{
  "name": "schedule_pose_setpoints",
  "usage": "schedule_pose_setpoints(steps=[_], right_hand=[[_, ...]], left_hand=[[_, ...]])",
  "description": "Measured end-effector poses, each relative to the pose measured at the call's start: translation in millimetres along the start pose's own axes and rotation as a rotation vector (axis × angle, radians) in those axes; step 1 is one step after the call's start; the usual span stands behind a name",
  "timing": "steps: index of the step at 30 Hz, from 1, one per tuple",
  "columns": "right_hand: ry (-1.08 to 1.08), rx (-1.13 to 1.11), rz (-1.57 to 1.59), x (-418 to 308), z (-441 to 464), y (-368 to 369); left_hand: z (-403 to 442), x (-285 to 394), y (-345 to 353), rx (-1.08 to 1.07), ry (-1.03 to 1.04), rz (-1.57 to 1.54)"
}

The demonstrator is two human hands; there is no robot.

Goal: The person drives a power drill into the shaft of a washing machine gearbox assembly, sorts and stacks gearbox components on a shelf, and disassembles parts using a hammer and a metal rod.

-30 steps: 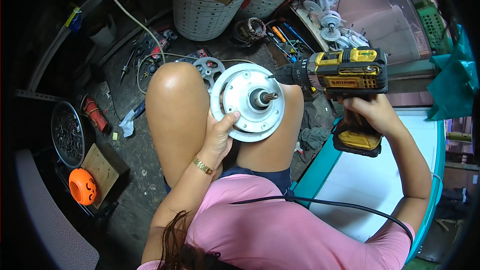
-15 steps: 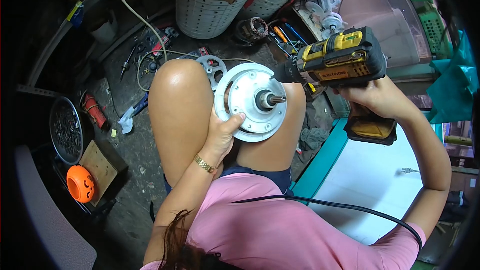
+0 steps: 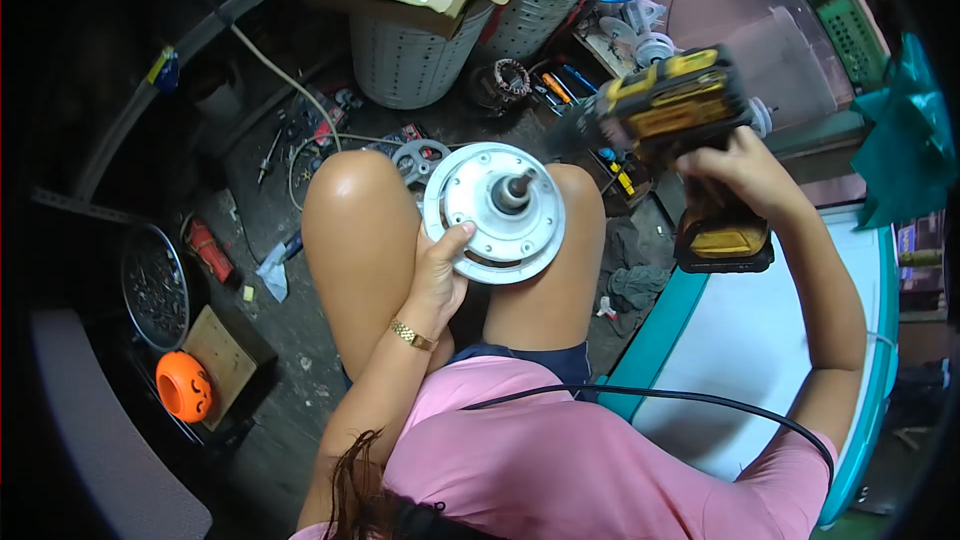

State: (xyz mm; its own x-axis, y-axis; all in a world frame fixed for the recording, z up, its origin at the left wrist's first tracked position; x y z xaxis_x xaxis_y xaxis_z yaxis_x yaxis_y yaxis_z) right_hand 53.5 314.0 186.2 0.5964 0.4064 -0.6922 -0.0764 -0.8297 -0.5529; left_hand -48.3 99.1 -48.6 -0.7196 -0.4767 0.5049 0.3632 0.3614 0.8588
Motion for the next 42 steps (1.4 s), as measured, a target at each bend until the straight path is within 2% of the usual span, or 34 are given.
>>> schedule_pose_setpoints(steps=[1, 3, 5, 7, 10, 11, 12, 13, 14, 15, 17, 19, 23, 27, 31, 35, 36, 39, 40, 42], right_hand=[[0.018, 0.061, 0.066, 11.9, -6.3, -11.6], [-0.117, 0.146, 0.320, 32.1, -19.1, -24.9], [-0.184, 0.248, 0.543, 84.5, -25.6, -39.2], [-0.291, 0.162, 0.707, 130.2, -22.9, -38.2], [-0.263, 0.321, 0.892, 220.1, -17.4, -23.1], [-0.133, 0.430, 0.837, 275.4, -11.8, -19.7], [-0.115, 0.561, 0.776, 296.4, -11.6, -9.6], [-0.012, 0.623, 0.705, 355.8, 0.4, -2.1], [0.027, 0.819, 0.562, 389.8, 0.4, 8.2], [0.033, 0.914, 0.136, 394.3, -3.2, 15.7], [0.130, 0.965, 0.070, 425.7, 1.4, 48.8], [0.397, 0.937, 0.056, 471.6, 5.0, 83.1], [0.634, 0.993, 0.076, 509.2, 2.0, 143.7], [0.844, 0.914, 0.092, 508.9, -0.2, 174.3], [0.819, 0.915, -0.007, 511.2, 11.1, 182.3], [0.866, 0.905, 0.082, 518.4, 21.2, 184.8], [0.857, 0.903, 0.089, 523.0, 24.3, 186.9], [0.849, 0.917, 0.135, 538.2, 32.0, 193.5], [0.845, 0.844, 0.176, 547.4, 34.9, 196.2], [0.833, 0.813, 0.204, 555.9, 37.9, 199.0]], left_hand=[[-0.8, 0.4, -1.6, 0.014, -0.020, -0.031], [-2.0, 4.1, -4.3, 0.048, -0.047, -0.092], [-1.6, 10.4, -4.8, 0.032, -0.036, -0.071], [-1.9, 21.4, 5.7, 0.003, -0.027, -0.043], [-1.8, 29.1, 19.5, -0.014, -0.061, -0.134], [-1.7, 30.5, 22.7, -0.020, -0.074, -0.170], [-2.5, 31.4, 26.4, -0.032, -0.079, -0.188], [-3.7, 32.2, 28.7, -0.036, -0.090, -0.233], [-4.2, 32.4, 31.3, -0.041, -0.102, -0.280], [-4.4, 31.7, 34.1, -0.046, -0.116, -0.330], [-4.2, 31.1, 36.9, -0.032, -0.124, -0.384], [-1.9, 29.2, 31.8, -0.009, -0.147, -0.461], [2.8, 23.8, 31.0, -0.106, -0.221, -0.421], [6.1, 21.5, 35.9, -0.108, -0.232, -0.556], [8.6, 29.9, 34.3, -0.034, -0.160, -0.420], [5.4, 36.0, 40.9, -0.009, -0.112, -0.352], [5.2, 37.8, 50.8, -0.141, -0.144, -0.390], [4.9, 41.7, 49.9, -0.010, -0.079, -0.315], [5.1, 43.6, 52.7, 0.009, -0.080, -0.339], [5.4, 46.8, 59.7, -0.032, -0.080, -0.329]])
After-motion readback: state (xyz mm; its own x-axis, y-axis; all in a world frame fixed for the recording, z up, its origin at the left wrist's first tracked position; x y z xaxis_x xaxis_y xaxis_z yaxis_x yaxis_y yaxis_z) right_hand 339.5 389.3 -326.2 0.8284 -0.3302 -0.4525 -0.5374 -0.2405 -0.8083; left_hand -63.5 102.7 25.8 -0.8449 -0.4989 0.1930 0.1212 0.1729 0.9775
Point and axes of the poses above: each hand's wrist, its own z-axis towards the middle knuckle, its own y-axis out of the palm, x = y × z, the point moved 7 cm from there along z, towards the middle knuckle, and after that the axes turned 9 degrees about -x, right-handed, at the moved point
